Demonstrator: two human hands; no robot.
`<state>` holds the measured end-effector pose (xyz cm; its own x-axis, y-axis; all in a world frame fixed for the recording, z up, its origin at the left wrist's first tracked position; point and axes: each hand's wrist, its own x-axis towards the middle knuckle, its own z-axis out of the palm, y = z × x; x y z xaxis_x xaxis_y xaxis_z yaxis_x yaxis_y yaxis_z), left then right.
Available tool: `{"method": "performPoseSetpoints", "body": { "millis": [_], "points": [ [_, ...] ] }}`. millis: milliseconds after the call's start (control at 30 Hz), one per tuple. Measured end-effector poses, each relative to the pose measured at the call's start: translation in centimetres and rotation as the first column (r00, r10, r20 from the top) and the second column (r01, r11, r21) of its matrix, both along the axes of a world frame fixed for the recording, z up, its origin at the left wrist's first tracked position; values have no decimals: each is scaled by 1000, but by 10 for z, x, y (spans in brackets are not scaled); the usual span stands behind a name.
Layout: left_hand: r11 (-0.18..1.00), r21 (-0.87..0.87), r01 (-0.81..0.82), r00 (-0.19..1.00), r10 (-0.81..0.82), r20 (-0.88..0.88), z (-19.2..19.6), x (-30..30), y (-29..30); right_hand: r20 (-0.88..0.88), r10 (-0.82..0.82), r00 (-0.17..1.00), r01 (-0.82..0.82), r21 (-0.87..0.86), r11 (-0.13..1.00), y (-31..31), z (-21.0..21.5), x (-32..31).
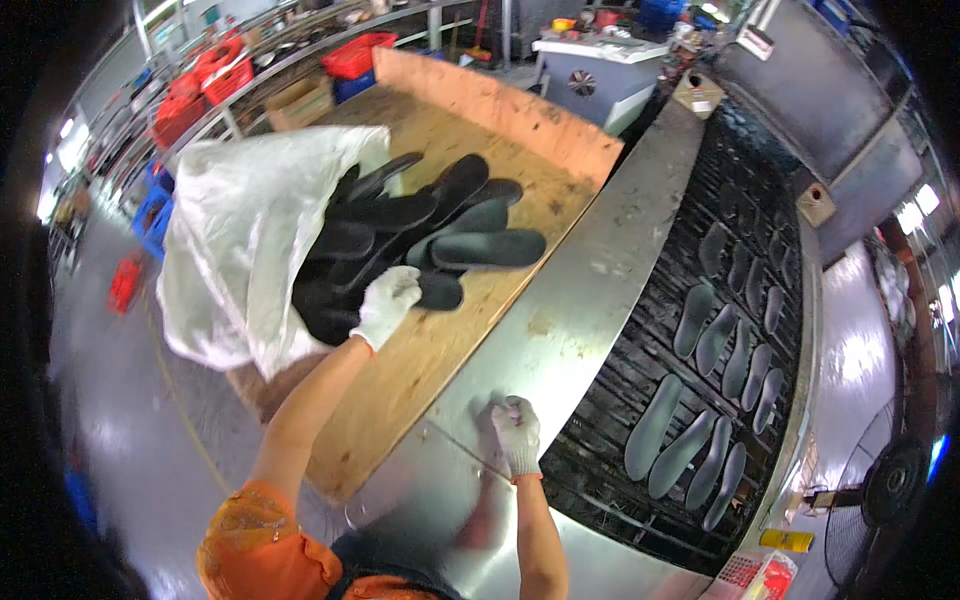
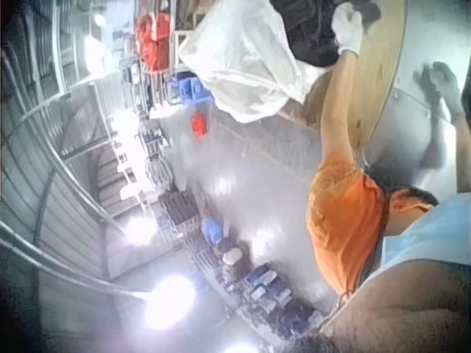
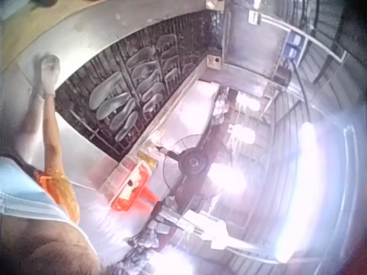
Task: The person takes black slippers from a large white sack and places them onto a moving conveyor belt. They arrange the slippers in pairs on the belt, ensuring they are aligned correctly as the belt moves them away. The person repeatedly reaches into the sack to retrieve more slippers and continues the process throughout the clip.
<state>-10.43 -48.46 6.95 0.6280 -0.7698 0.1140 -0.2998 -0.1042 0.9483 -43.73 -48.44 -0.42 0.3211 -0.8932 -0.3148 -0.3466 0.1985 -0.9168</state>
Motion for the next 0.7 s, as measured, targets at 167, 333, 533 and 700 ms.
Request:
{"method": "performPoseSetpoints", "body": {
  "millis": [167, 333, 533, 700],
  "points": [
    [998, 23, -64, 927, 51, 370, 19, 119, -79, 277, -147, 950, 28, 392, 919, -36, 20, 108],
    [938, 342, -60, 848, -132, 512, 2, 183, -164, 217, -165, 962, 46, 468, 883, -61, 24, 176],
    [806, 591, -27, 878, -264, 399, -28, 225, -214, 278, -264, 924, 119, 449, 886, -86, 10, 246],
    [688, 708, 158, 824, -487, 290, -16, 214, -223, 292, -339, 894, 244, 315, 917, -115, 12, 280]
  ]
}}
